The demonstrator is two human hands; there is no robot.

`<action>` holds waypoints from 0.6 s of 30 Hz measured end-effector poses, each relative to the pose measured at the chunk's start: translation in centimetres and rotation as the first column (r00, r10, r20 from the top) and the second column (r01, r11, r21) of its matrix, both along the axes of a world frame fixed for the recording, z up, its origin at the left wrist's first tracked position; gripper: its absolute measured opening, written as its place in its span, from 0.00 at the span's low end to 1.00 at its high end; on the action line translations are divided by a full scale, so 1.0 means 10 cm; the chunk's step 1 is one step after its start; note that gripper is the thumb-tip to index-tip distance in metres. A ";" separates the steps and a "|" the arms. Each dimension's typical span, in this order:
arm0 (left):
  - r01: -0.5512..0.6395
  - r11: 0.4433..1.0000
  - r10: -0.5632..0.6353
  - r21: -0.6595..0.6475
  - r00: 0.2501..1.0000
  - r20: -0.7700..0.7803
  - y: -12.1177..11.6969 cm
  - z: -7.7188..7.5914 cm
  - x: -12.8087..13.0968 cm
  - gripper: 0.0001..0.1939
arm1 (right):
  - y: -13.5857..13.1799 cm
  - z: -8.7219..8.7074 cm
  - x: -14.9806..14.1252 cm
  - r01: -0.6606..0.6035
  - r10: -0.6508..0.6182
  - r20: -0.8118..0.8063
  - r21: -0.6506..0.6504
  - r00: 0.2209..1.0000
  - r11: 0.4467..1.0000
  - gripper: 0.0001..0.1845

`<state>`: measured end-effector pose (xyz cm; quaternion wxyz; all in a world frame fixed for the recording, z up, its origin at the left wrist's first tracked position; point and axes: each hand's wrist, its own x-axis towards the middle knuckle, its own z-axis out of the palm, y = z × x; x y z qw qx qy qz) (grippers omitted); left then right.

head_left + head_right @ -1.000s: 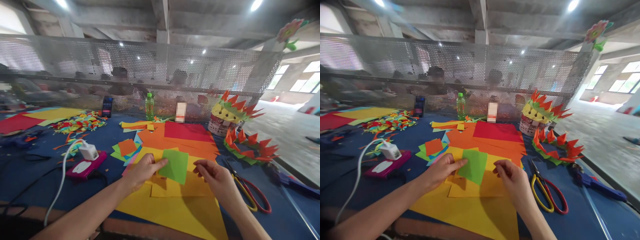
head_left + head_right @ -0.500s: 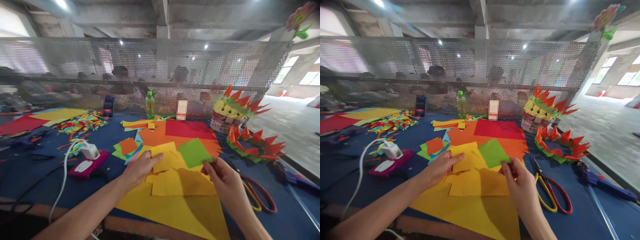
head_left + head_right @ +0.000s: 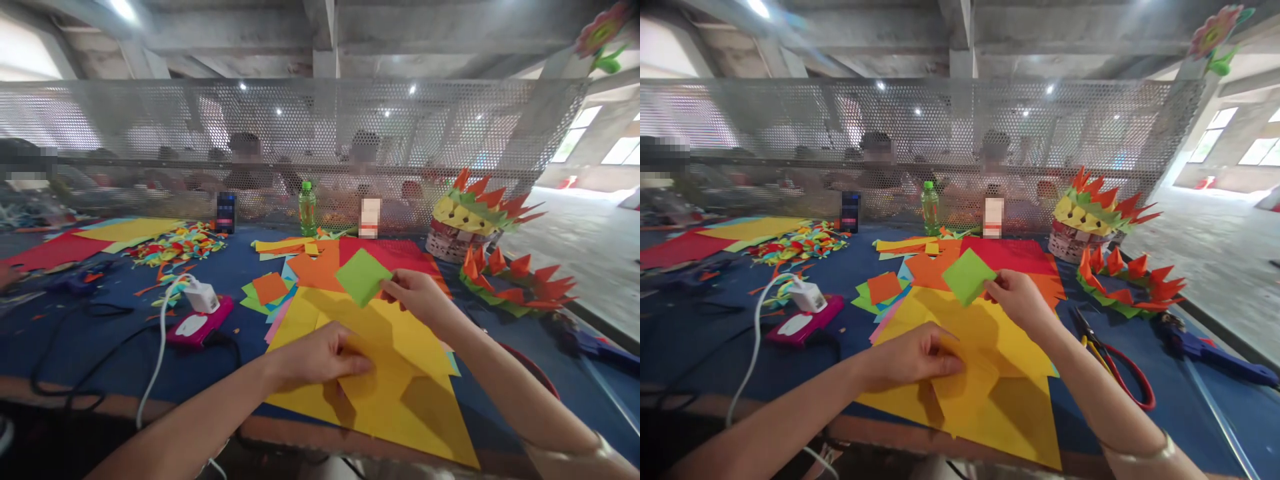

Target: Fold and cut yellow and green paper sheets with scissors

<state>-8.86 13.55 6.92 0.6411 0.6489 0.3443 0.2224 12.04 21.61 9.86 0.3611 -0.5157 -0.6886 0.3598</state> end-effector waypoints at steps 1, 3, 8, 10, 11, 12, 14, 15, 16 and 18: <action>0.041 0.999 -0.041 -0.007 0.999 -0.033 -0.02 0.03 0.00 0.19 | 0.05 -0.01 -0.13 -0.041 0.042 0.022 -0.034 0.999 0.999 0.13; 0.106 0.994 -0.107 -0.024 0.991 -0.084 -0.05 0.08 -0.01 0.19 | 0.14 -0.06 -0.41 -0.120 0.128 0.073 -0.106 0.989 0.987 0.14; 0.150 0.988 -0.152 -0.030 0.985 -0.086 -0.07 0.13 -0.04 0.18 | 0.28 -0.25 -1.02 -0.250 0.292 0.183 -0.222 0.939 0.942 0.13; 0.147 0.988 -0.150 -0.048 0.984 -0.091 -0.07 0.12 -0.05 0.16 | 0.32 -0.28 -1.17 -0.288 0.337 0.207 -0.233 0.918 0.929 0.15; 0.147 0.988 -0.152 -0.056 0.984 -0.090 -0.07 0.11 -0.05 0.15 | 0.33 -0.28 -1.23 -0.304 0.355 0.217 -0.235 0.909 0.923 0.15; 0.149 0.987 -0.154 -0.060 0.984 -0.089 -0.08 0.10 -0.06 0.14 | 0.34 -0.27 -1.28 -0.317 0.369 0.225 -0.235 0.902 0.919 0.15; 0.157 0.986 -0.161 -0.052 0.983 -0.087 -0.08 0.09 -0.06 0.13 | 0.35 -0.25 -1.36 -0.340 0.392 0.235 -0.232 0.890 0.911 0.15; 0.164 0.985 -0.168 -0.045 0.982 -0.088 -0.08 0.10 -0.06 0.13 | 0.35 -0.25 -1.40 -0.351 0.402 0.237 -0.229 0.884 0.908 0.15; 0.170 0.985 -0.172 -0.038 0.981 -0.090 -0.07 0.10 -0.06 0.14 | 0.36 -0.25 -1.43 -0.363 0.412 0.238 -0.224 0.880 0.905 0.15; 0.171 0.985 -0.173 -0.031 0.980 -0.101 -0.07 0.12 -0.07 0.14 | 0.37 -0.26 -1.47 -0.385 0.427 0.241 -0.204 0.872 0.900 0.15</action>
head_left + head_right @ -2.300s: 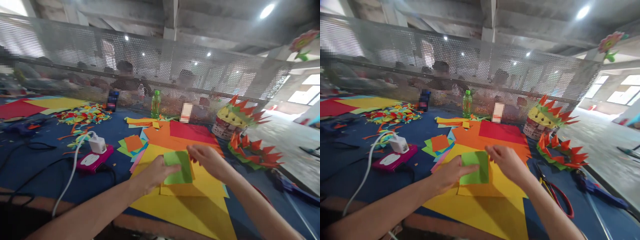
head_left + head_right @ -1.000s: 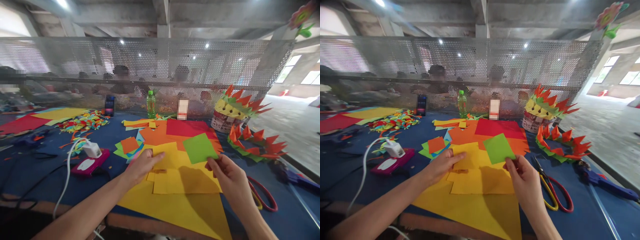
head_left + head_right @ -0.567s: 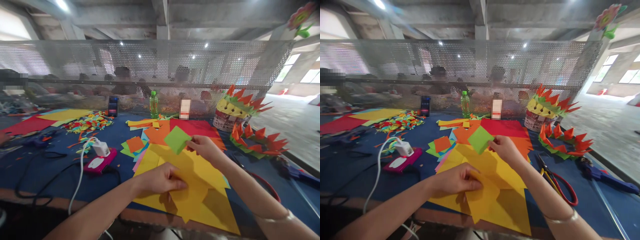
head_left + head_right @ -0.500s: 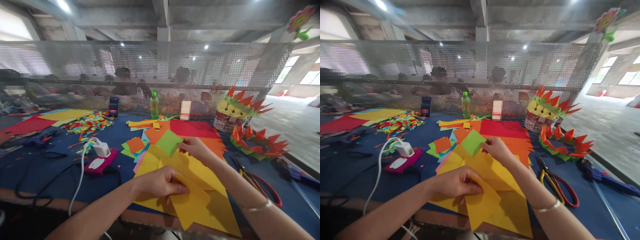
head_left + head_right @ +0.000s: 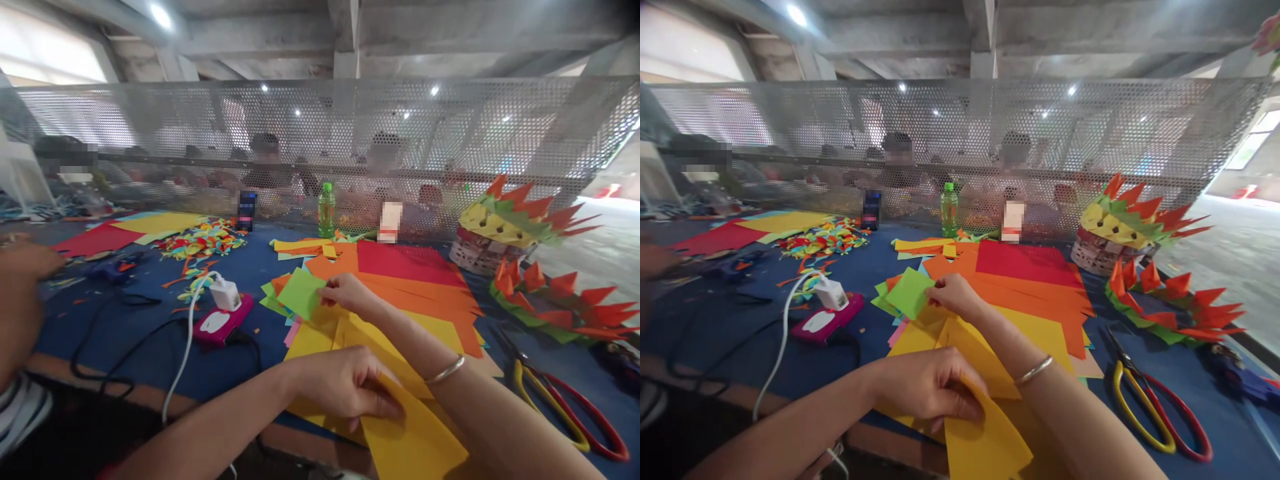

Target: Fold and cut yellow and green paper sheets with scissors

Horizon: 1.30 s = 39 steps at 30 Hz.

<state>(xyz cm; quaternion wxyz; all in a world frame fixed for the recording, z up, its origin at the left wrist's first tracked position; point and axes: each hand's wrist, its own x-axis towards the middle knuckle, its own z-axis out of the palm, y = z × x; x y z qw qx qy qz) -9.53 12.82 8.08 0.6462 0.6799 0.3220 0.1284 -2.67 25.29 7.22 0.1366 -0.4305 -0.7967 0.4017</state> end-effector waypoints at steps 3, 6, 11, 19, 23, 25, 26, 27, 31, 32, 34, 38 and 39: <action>0.004 1.000 -0.004 0.010 1.000 -0.008 0.00 0.02 0.00 0.14 | 0.00 -0.02 0.05 0.002 -0.001 -0.010 0.093 1.000 0.996 0.15; -0.009 0.999 0.008 0.037 0.999 0.033 0.02 0.01 0.01 0.15 | -0.05 0.03 0.32 0.017 -0.023 0.023 0.232 0.999 0.973 0.12; -0.138 0.990 0.137 0.022 0.990 0.031 0.04 0.02 0.01 0.14 | -0.31 0.18 1.08 -0.042 -0.033 0.197 0.367 0.980 0.929 0.07; -0.117 0.992 0.119 0.044 0.991 -0.059 0.00 0.00 0.03 0.13 | -0.60 -0.04 1.71 0.009 -0.153 0.301 0.430 0.941 0.903 0.15; -0.262 0.963 0.267 0.064 0.960 -0.082 0.06 -0.08 0.00 0.17 | -0.58 -0.15 1.78 0.054 -0.179 0.231 0.462 0.956 0.885 0.04; -0.304 0.950 0.310 0.068 0.946 -0.094 0.10 -0.13 -0.04 0.18 | -0.58 -0.17 1.83 0.089 -0.199 0.181 0.485 0.963 0.870 0.03; -0.318 0.945 0.324 0.078 0.941 -0.097 0.12 -0.15 -0.05 0.19 | -0.58 -0.17 1.86 0.109 -0.212 0.157 0.496 0.965 0.862 0.05; -0.331 0.939 0.339 0.093 0.936 -0.096 0.14 -0.16 -0.07 0.19 | -0.58 -0.17 1.89 0.127 -0.224 0.135 0.505 0.965 0.853 0.07; -0.392 0.907 0.410 0.153 0.906 -0.106 0.18 -0.16 -0.09 0.23 | -0.58 -0.19 1.97 0.173 -0.252 0.080 0.531 0.964 0.830 0.13; -0.411 0.899 0.430 0.153 0.895 -0.117 0.18 -0.15 -0.09 0.24 | -0.57 -0.20 1.98 0.184 -0.261 0.070 0.536 0.963 0.824 0.14; -0.451 0.880 0.470 0.147 0.873 -0.129 0.20 -0.13 -0.08 0.25 | -0.57 -0.22 1.99 0.210 -0.280 0.048 0.545 0.959 0.812 0.16; -0.497 0.851 0.513 0.172 0.856 -0.061 0.28 -0.14 -0.06 0.24 | -0.61 -0.24 1.98 0.256 -0.319 0.022 0.546 0.947 0.798 0.19; -0.511 0.839 0.527 0.186 0.848 -0.049 0.30 -0.15 -0.07 0.24 | -0.62 -0.24 1.97 0.262 -0.326 0.026 0.537 0.945 0.802 0.20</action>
